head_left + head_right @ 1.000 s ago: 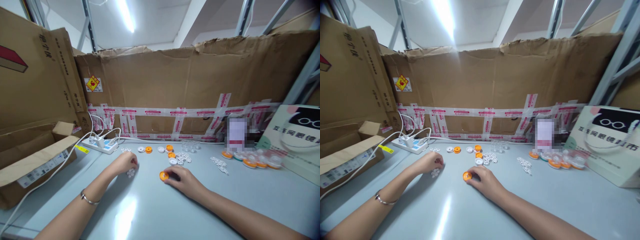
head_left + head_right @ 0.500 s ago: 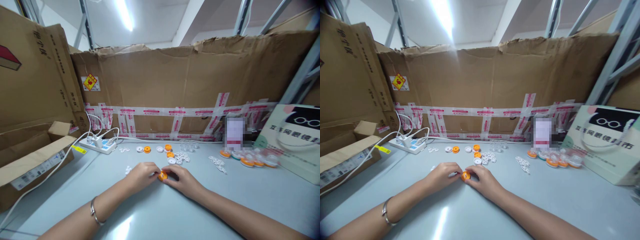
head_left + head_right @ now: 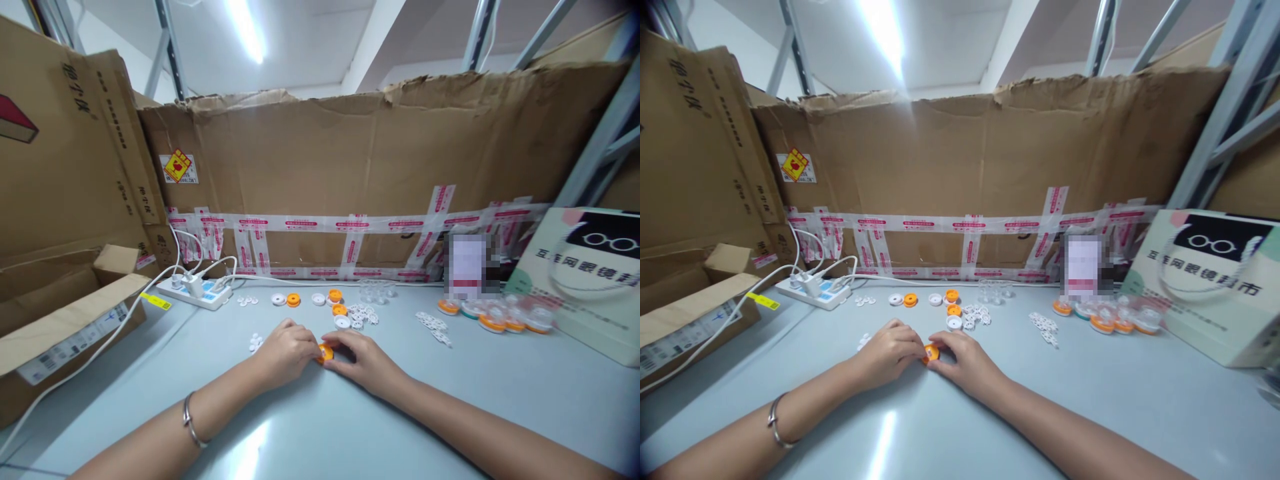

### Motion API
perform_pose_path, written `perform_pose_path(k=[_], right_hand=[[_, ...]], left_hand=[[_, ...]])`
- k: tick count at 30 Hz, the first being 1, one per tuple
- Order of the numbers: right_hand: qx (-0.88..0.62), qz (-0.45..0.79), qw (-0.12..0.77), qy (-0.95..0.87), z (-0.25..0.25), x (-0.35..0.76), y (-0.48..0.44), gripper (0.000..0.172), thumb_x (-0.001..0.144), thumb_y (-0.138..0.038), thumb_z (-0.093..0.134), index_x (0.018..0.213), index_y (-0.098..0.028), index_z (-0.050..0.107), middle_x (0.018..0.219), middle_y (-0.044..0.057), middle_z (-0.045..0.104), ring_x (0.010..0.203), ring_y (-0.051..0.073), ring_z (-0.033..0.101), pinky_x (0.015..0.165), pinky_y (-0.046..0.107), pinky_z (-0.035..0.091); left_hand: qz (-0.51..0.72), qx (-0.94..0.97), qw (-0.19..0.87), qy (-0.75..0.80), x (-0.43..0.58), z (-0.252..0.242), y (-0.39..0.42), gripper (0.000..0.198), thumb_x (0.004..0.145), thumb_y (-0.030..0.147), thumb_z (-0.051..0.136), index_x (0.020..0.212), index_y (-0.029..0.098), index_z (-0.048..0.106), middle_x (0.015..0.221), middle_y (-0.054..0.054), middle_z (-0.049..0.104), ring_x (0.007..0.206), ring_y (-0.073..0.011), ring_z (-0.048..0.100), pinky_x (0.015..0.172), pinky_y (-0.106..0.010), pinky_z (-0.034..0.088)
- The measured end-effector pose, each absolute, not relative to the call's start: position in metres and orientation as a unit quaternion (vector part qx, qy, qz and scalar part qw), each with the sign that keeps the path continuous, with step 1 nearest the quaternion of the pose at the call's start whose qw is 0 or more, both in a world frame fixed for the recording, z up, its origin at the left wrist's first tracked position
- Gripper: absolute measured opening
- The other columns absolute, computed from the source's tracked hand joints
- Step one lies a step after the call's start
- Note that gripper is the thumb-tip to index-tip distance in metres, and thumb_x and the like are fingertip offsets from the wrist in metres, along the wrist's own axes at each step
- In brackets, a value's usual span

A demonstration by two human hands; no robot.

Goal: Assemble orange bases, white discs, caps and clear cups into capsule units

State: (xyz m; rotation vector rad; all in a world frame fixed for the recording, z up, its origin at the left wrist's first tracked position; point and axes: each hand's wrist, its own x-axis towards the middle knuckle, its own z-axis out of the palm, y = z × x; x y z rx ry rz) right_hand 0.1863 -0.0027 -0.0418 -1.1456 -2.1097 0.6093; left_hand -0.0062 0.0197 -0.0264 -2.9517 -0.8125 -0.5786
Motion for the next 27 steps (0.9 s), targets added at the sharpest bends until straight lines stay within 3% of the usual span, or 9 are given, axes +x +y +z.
perform_pose_path(k=[5, 8, 13, 19, 27], right_hand=[[-0.432, 0.230, 0.338, -0.804, -0.044, 0.187, -0.003, 0.025, 0.073, -0.026, 0.061, 0.096, -0.018, 0.060, 0.088, 0.006, 0.066, 0.084, 0.019, 0.060, 0.076, 0.031, 0.048], [-0.433, 0.231, 0.336, -0.804, -0.044, 0.187, -0.002, 0.026, 0.073, -0.027, 0.060, 0.098, -0.019, 0.059, 0.089, 0.006, 0.066, 0.084, 0.019, 0.060, 0.077, 0.032, 0.048], [-0.437, 0.239, 0.333, -0.801, -0.043, 0.187, -0.002, 0.028, 0.072, -0.026, 0.061, 0.099, -0.017, 0.059, 0.091, 0.006, 0.066, 0.087, 0.020, 0.059, 0.079, 0.033, 0.047], [-0.422, 0.254, 0.322, -0.809, -0.042, 0.188, -0.001, 0.034, 0.068, -0.024, 0.064, 0.101, -0.016, 0.059, 0.088, 0.006, 0.060, 0.081, 0.017, 0.057, 0.076, 0.030, 0.046], [-0.422, 0.275, 0.314, -0.805, -0.042, 0.190, -0.001, 0.047, 0.064, -0.034, 0.070, 0.106, -0.017, 0.056, 0.092, 0.006, 0.059, 0.085, 0.018, 0.056, 0.079, 0.032, 0.045]], left_hand=[[-0.175, -0.954, 0.034, -0.240, -0.006, -0.027, 0.016, 0.024, 0.085, 0.011, 0.042, 0.084, 0.019, 0.064, 0.077, -0.003, 0.069, 0.071, -0.0126, 0.061, 0.070, -0.028, 0.032], [-0.192, -0.951, -0.008, -0.240, -0.006, -0.024, 0.015, 0.024, 0.085, 0.010, 0.041, 0.086, 0.020, 0.063, 0.079, -0.002, 0.069, 0.073, -0.0124, 0.062, 0.071, -0.027, 0.034], [-0.235, -0.906, -0.059, -0.347, -0.026, 0.000, 0.026, 0.019, 0.083, 0.016, 0.044, 0.084, 0.018, 0.063, 0.085, -0.003, 0.069, 0.081, -0.0160, 0.061, 0.077, -0.027, 0.038], [-0.057, -0.870, -0.119, -0.476, -0.070, 0.027, 0.037, 0.018, 0.070, 0.015, 0.049, 0.079, 0.016, 0.065, 0.081, -0.005, 0.066, 0.075, -0.0185, 0.059, 0.065, -0.024, 0.041], [-0.001, -0.846, -0.192, -0.497, -0.073, 0.021, 0.036, 0.022, 0.062, 0.012, 0.047, 0.074, 0.016, 0.065, 0.072, -0.003, 0.066, 0.065, -0.0160, 0.059, 0.055, -0.020, 0.039]])
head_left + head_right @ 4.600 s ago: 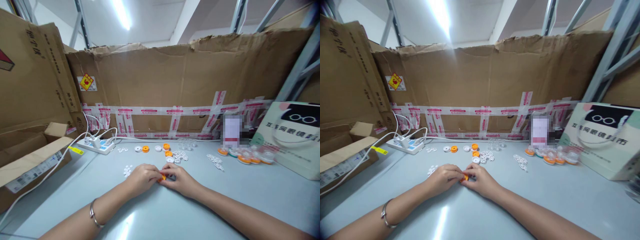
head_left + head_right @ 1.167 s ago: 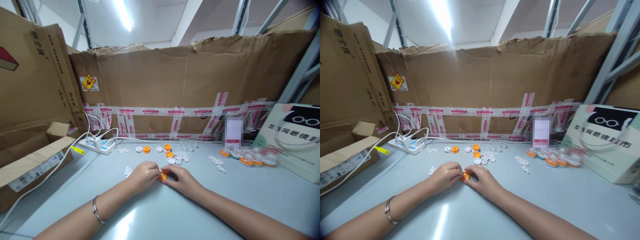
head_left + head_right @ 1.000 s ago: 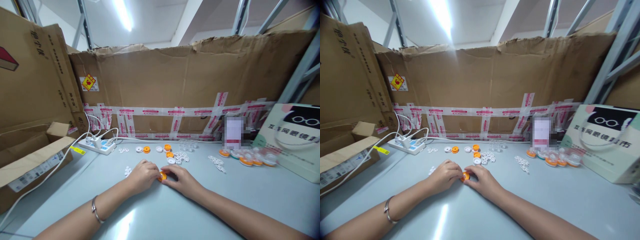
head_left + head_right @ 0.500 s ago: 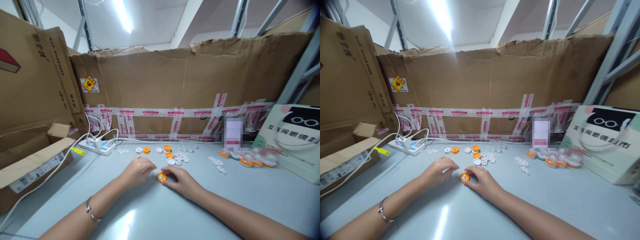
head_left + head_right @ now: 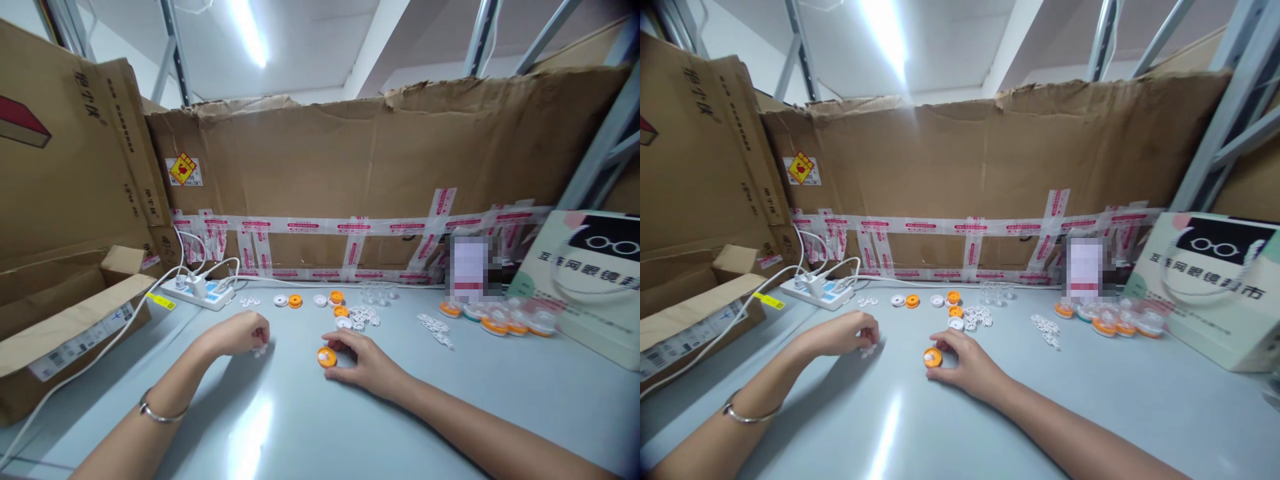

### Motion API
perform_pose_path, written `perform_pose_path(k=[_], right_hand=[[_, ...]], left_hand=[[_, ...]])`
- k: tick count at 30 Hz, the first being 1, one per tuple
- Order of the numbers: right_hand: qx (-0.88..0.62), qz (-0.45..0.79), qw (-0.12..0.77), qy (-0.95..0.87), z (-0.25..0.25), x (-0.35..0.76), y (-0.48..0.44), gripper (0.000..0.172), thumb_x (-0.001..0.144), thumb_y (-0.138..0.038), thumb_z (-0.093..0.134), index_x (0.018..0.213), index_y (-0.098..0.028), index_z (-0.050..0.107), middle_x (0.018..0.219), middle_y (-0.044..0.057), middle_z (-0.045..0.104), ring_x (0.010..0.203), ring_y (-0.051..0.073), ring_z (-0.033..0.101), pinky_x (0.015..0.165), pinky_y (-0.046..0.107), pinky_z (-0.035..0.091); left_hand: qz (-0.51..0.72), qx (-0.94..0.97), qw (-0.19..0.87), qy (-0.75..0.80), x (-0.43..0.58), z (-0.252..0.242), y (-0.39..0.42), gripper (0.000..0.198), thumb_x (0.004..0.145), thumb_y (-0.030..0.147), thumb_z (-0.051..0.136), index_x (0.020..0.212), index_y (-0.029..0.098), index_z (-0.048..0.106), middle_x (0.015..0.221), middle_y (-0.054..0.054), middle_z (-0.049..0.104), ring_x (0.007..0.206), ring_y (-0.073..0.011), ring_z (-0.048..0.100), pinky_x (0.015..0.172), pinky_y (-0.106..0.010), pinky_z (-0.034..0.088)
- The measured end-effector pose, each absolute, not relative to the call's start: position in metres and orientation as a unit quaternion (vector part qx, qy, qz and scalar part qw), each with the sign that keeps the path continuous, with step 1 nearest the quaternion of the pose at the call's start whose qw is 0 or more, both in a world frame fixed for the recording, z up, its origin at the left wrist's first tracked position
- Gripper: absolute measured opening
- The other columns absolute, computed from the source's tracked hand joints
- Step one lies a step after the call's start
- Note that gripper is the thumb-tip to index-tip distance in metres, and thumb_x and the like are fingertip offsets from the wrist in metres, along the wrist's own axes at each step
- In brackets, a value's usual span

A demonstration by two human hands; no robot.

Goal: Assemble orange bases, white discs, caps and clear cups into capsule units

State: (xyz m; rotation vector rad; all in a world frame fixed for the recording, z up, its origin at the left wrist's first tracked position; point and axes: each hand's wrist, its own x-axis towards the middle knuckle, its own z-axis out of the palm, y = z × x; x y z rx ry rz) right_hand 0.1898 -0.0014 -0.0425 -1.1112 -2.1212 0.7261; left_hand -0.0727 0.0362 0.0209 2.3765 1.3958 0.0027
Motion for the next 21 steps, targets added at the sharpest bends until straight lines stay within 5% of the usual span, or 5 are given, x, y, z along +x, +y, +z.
perform_pose_path(k=[21], right_hand=[[-0.426, 0.287, 0.326, -0.794, -0.044, 0.193, -0.001, 0.049, 0.063, -0.033, 0.070, 0.106, -0.017, 0.054, 0.093, 0.006, 0.059, 0.086, 0.018, 0.057, 0.080, 0.033, 0.045]], left_hand=[[-0.016, 0.844, 0.162, 0.511, -0.060, 0.024, 0.026, 0.018, 0.063, 0.022, 0.054, 0.077, 0.017, 0.065, 0.076, -0.004, 0.066, 0.067, -0.0174, 0.058, 0.054, -0.021, 0.037]])
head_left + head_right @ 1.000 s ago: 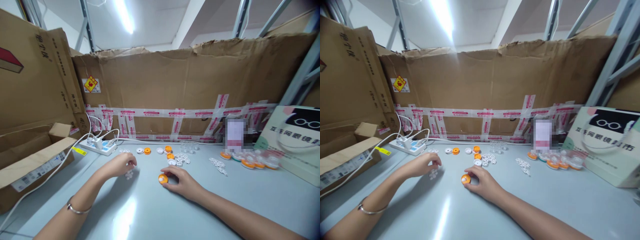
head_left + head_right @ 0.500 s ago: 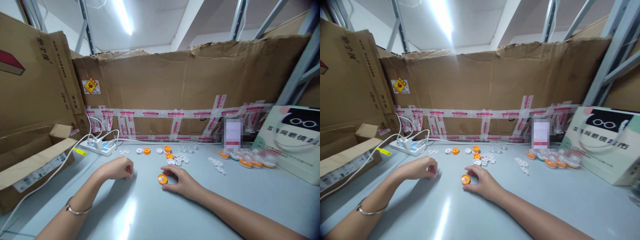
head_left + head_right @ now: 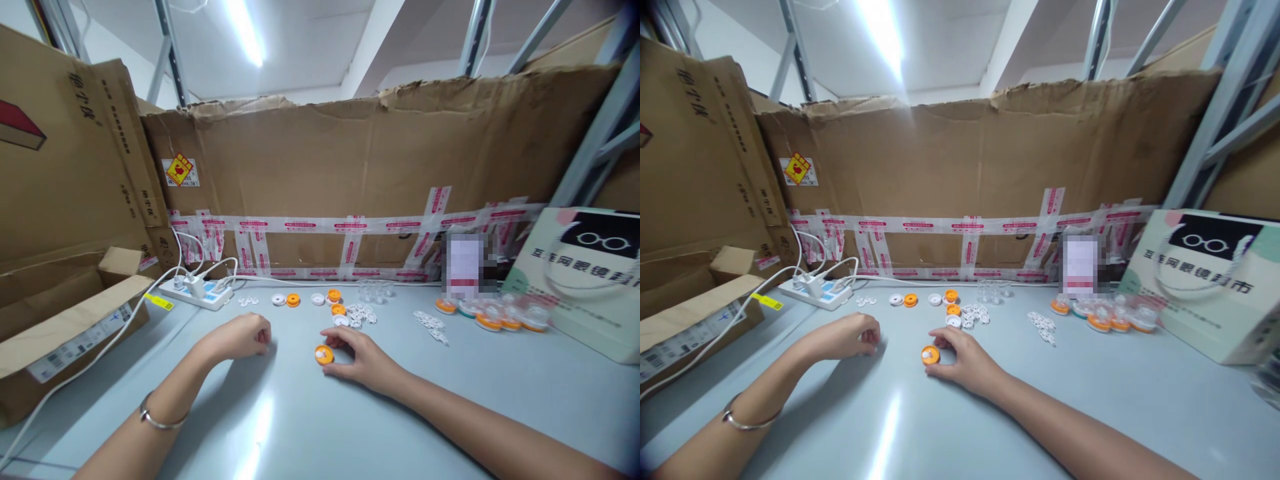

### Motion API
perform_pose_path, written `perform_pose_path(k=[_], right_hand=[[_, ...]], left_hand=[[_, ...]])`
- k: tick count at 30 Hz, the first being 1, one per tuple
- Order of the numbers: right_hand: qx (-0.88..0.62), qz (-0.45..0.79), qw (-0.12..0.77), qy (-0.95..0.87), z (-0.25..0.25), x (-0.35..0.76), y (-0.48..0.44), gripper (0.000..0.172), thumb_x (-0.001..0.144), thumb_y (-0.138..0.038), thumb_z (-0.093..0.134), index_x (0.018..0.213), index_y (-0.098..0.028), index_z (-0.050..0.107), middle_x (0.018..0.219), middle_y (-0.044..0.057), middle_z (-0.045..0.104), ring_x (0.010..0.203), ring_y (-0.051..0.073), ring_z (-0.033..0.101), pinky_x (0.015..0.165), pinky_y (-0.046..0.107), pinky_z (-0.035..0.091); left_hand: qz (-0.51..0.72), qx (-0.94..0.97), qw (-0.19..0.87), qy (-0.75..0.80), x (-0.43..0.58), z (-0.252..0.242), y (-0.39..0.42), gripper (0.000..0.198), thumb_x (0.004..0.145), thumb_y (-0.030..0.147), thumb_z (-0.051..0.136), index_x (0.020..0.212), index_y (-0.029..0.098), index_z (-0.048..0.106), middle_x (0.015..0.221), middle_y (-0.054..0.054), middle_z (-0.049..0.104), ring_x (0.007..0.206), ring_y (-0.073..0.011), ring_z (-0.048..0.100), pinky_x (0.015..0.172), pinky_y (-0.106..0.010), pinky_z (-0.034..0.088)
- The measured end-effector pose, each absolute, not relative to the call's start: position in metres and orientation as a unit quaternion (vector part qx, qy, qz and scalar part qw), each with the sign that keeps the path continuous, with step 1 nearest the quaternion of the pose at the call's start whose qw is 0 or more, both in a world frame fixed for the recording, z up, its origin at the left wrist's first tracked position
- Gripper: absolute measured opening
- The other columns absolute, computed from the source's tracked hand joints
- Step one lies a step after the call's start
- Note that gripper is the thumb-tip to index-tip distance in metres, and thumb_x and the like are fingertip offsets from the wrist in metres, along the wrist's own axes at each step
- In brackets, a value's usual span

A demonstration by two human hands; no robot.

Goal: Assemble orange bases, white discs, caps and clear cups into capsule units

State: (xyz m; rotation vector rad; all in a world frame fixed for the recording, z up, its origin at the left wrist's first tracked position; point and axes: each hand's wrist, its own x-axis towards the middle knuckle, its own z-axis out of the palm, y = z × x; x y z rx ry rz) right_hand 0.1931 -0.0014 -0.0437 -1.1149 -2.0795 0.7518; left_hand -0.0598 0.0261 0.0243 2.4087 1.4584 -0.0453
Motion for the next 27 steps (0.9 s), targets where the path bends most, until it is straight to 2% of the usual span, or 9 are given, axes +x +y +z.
perform_pose_path(k=[6, 12, 14, 16, 18, 21, 24, 27], right_hand=[[-0.422, 0.283, 0.333, -0.794, -0.043, 0.192, -0.001, 0.047, 0.063, -0.032, 0.070, 0.105, -0.018, 0.055, 0.092, 0.005, 0.060, 0.084, 0.018, 0.057, 0.079, 0.033, 0.046], [-0.421, 0.278, 0.368, -0.781, -0.036, 0.194, -0.006, 0.038, 0.069, -0.035, 0.065, 0.103, -0.019, 0.056, 0.089, 0.005, 0.060, 0.083, 0.017, 0.058, 0.077, 0.031, 0.048], [-0.415, 0.260, 0.390, -0.780, -0.034, 0.196, -0.006, 0.035, 0.071, -0.037, 0.064, 0.100, -0.020, 0.057, 0.089, 0.005, 0.061, 0.083, 0.017, 0.059, 0.076, 0.031, 0.048], [-0.396, 0.220, 0.422, -0.786, -0.033, 0.197, -0.006, 0.027, 0.073, -0.036, 0.062, 0.095, -0.020, 0.059, 0.087, 0.005, 0.063, 0.083, 0.017, 0.059, 0.076, 0.032, 0.048], [-0.360, 0.182, 0.445, -0.800, -0.031, 0.198, -0.008, 0.020, 0.077, -0.033, 0.059, 0.092, -0.020, 0.060, 0.086, 0.006, 0.064, 0.082, 0.018, 0.059, 0.077, 0.032, 0.047], [-0.318, 0.185, 0.439, -0.820, -0.030, 0.196, -0.012, 0.018, 0.079, -0.030, 0.057, 0.094, -0.021, 0.060, 0.087, 0.005, 0.066, 0.082, 0.017, 0.061, 0.077, 0.030, 0.047], [-0.345, 0.252, 0.444, -0.788, -0.029, 0.192, -0.015, 0.020, 0.075, -0.032, 0.061, 0.092, -0.021, 0.061, 0.082, 0.003, 0.067, 0.077, 0.015, 0.062, 0.074, 0.028, 0.049], [-0.373, 0.335, 0.454, -0.736, -0.030, 0.187, -0.014, 0.017, 0.075, -0.032, 0.060, 0.085, -0.019, 0.064, 0.079, 0.002, 0.069, 0.075, 0.015, 0.064, 0.072, 0.027, 0.051]], left_hand=[[-0.020, 0.841, 0.164, 0.515, -0.058, 0.020, 0.028, 0.017, 0.062, 0.019, 0.052, 0.074, 0.017, 0.063, 0.073, -0.004, 0.065, 0.065, -0.0164, 0.057, 0.052, -0.020, 0.036], [-0.020, 0.854, 0.087, 0.513, -0.045, 0.018, 0.022, 0.020, 0.056, 0.009, 0.046, 0.062, 0.017, 0.063, 0.064, -0.004, 0.064, 0.061, -0.0179, 0.057, 0.054, -0.023, 0.038], [0.017, 0.853, 0.089, 0.514, -0.036, 0.016, 0.020, 0.018, 0.057, 0.009, 0.046, 0.062, 0.016, 0.062, 0.064, -0.005, 0.064, 0.063, -0.0188, 0.058, 0.056, -0.024, 0.040], [0.102, 0.847, 0.167, 0.495, -0.026, 0.013, 0.015, 0.015, 0.062, 0.013, 0.049, 0.066, 0.015, 0.063, 0.067, -0.005, 0.065, 0.064, -0.0178, 0.059, 0.059, -0.024, 0.043], [0.202, 0.809, 0.304, 0.462, -0.015, 0.009, 0.010, 0.013, 0.067, 0.020, 0.052, 0.071, 0.014, 0.063, 0.069, -0.004, 0.066, 0.066, -0.0162, 0.060, 0.061, -0.024, 0.045], [0.296, 0.718, 0.469, 0.421, 0.002, 0.002, 0.004, 0.019, 0.067, 0.030, 0.059, 0.074, 0.012, 0.061, 0.069, -0.004, 0.067, 0.067, -0.0162, 0.062, 0.065, -0.026, 0.048], [0.359, 0.657, 0.524, 0.407, 0.013, -0.004, 0.000, 0.024, 0.064, 0.033, 0.065, 0.075, 0.012, 0.058, 0.068, -0.003, 0.066, 0.067, -0.0161, 0.063, 0.067, -0.029, 0.049], [0.401, 0.659, 0.494, 0.401, 0.018, -0.008, -0.002, 0.025, 0.066, 0.033, 0.066, 0.077, 0.013, 0.055, 0.068, -0.003, 0.064, 0.066, -0.0154, 0.062, 0.065, -0.028, 0.049]])
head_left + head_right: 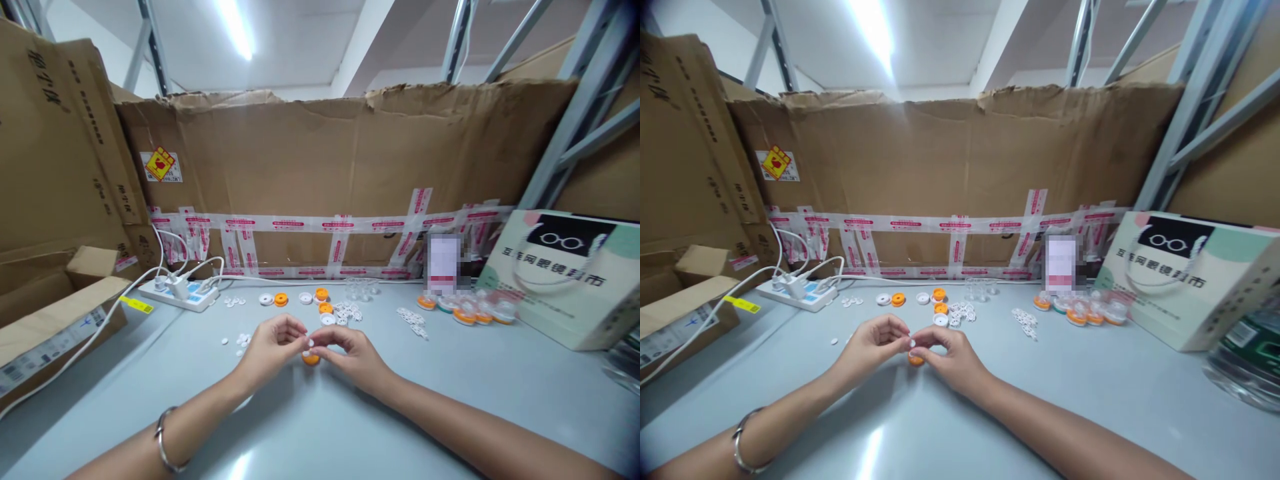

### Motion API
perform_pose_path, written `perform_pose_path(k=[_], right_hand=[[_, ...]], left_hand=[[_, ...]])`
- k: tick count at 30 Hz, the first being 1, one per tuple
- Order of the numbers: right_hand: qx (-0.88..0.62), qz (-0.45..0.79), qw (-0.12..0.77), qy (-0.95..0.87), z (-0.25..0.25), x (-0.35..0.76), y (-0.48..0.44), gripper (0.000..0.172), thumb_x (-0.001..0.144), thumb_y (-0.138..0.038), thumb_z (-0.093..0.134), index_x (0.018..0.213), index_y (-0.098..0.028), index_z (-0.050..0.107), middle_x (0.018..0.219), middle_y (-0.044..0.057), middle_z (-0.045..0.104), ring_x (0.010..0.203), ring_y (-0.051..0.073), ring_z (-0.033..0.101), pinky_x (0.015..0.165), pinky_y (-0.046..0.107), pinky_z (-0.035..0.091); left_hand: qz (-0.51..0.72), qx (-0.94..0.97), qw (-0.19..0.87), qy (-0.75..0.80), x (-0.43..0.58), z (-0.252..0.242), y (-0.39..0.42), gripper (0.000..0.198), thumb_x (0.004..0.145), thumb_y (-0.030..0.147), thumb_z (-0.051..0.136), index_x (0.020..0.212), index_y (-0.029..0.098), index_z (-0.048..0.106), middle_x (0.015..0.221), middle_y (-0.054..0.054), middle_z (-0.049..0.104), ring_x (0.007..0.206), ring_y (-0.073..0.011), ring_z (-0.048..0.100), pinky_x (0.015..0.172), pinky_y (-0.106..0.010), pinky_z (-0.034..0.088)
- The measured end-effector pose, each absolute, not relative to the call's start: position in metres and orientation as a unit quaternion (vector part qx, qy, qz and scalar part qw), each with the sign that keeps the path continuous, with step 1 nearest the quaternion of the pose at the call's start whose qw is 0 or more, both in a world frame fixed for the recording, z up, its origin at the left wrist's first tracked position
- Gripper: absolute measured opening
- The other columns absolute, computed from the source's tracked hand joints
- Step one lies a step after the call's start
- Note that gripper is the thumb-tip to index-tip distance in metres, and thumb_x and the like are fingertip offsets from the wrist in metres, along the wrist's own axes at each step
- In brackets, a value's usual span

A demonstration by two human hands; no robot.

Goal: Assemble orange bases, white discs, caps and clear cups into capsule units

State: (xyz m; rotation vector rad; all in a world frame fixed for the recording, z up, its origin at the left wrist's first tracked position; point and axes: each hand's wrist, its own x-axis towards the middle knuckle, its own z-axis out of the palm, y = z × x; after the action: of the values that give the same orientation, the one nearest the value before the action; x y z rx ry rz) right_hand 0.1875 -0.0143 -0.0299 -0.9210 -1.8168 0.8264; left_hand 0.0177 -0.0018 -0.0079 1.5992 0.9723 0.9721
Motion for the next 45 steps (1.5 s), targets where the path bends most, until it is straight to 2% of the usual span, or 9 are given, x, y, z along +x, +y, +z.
perform_pose_path(k=[3, 6, 10, 16, 22, 45], right_hand=[[-0.394, 0.368, 0.462, -0.704, -0.032, 0.187, -0.009, 0.016, 0.075, -0.031, 0.059, 0.080, -0.017, 0.065, 0.077, 0.003, 0.070, 0.073, 0.015, 0.064, 0.070, 0.028, 0.052], [-0.413, 0.337, 0.447, -0.719, -0.035, 0.191, -0.003, 0.012, 0.075, -0.027, 0.058, 0.077, -0.018, 0.065, 0.075, 0.003, 0.069, 0.072, 0.015, 0.064, 0.068, 0.028, 0.051], [-0.393, 0.264, 0.390, -0.790, -0.040, 0.197, 0.001, 0.012, 0.076, -0.018, 0.054, 0.077, -0.019, 0.066, 0.075, 0.003, 0.068, 0.071, 0.015, 0.063, 0.067, 0.027, 0.049], [-0.360, 0.166, 0.367, -0.842, -0.046, 0.199, 0.002, 0.013, 0.078, -0.017, 0.052, 0.076, -0.019, 0.065, 0.074, 0.004, 0.066, 0.071, 0.015, 0.061, 0.065, 0.027, 0.048], [-0.320, 0.131, 0.357, -0.868, -0.046, 0.199, 0.002, 0.015, 0.078, -0.015, 0.050, 0.078, -0.019, 0.065, 0.079, 0.006, 0.066, 0.073, 0.015, 0.060, 0.067, 0.028, 0.049], [-0.336, 0.195, 0.346, -0.854, -0.042, 0.199, 0.000, 0.013, 0.070, -0.011, 0.056, 0.073, -0.019, 0.066, 0.082, 0.005, 0.061, 0.075, 0.015, 0.059, 0.070, 0.027, 0.047]], left_hand=[[0.399, 0.695, 0.446, 0.398, 0.017, -0.009, -0.002, 0.023, 0.071, 0.032, 0.062, 0.081, 0.013, 0.055, 0.074, -0.005, 0.064, 0.070, -0.0153, 0.062, 0.065, -0.027, 0.049], [0.348, 0.763, 0.357, 0.412, 0.012, -0.010, 0.003, 0.022, 0.073, 0.030, 0.059, 0.088, 0.014, 0.059, 0.084, -0.006, 0.063, 0.079, -0.0167, 0.060, 0.071, -0.028, 0.047], [0.238, 0.832, 0.253, 0.433, 0.006, -0.014, 0.010, 0.032, 0.068, 0.036, 0.065, 0.093, 0.016, 0.064, 0.089, -0.006, 0.061, 0.082, -0.0182, 0.056, 0.074, -0.028, 0.044], [0.201, 0.852, 0.252, 0.413, 0.011, -0.021, 0.011, 0.023, 0.070, 0.032, 0.064, 0.088, 0.019, 0.066, 0.083, -0.003, 0.057, 0.075, -0.0151, 0.054, 0.070, -0.024, 0.041], [0.204, 0.849, 0.259, 0.414, 0.012, -0.022, 0.011, 0.021, 0.069, 0.029, 0.065, 0.087, 0.018, 0.066, 0.082, -0.003, 0.057, 0.073, -0.0146, 0.053, 0.069, -0.023, 0.041], [0.239, 0.819, 0.295, 0.430, 0.010, -0.028, 0.012, 0.026, 0.061, 0.032, 0.073, 0.081, 0.017, 0.067, 0.077, -0.002, 0.056, 0.073, -0.0147, 0.053, 0.066, -0.023, 0.041]])
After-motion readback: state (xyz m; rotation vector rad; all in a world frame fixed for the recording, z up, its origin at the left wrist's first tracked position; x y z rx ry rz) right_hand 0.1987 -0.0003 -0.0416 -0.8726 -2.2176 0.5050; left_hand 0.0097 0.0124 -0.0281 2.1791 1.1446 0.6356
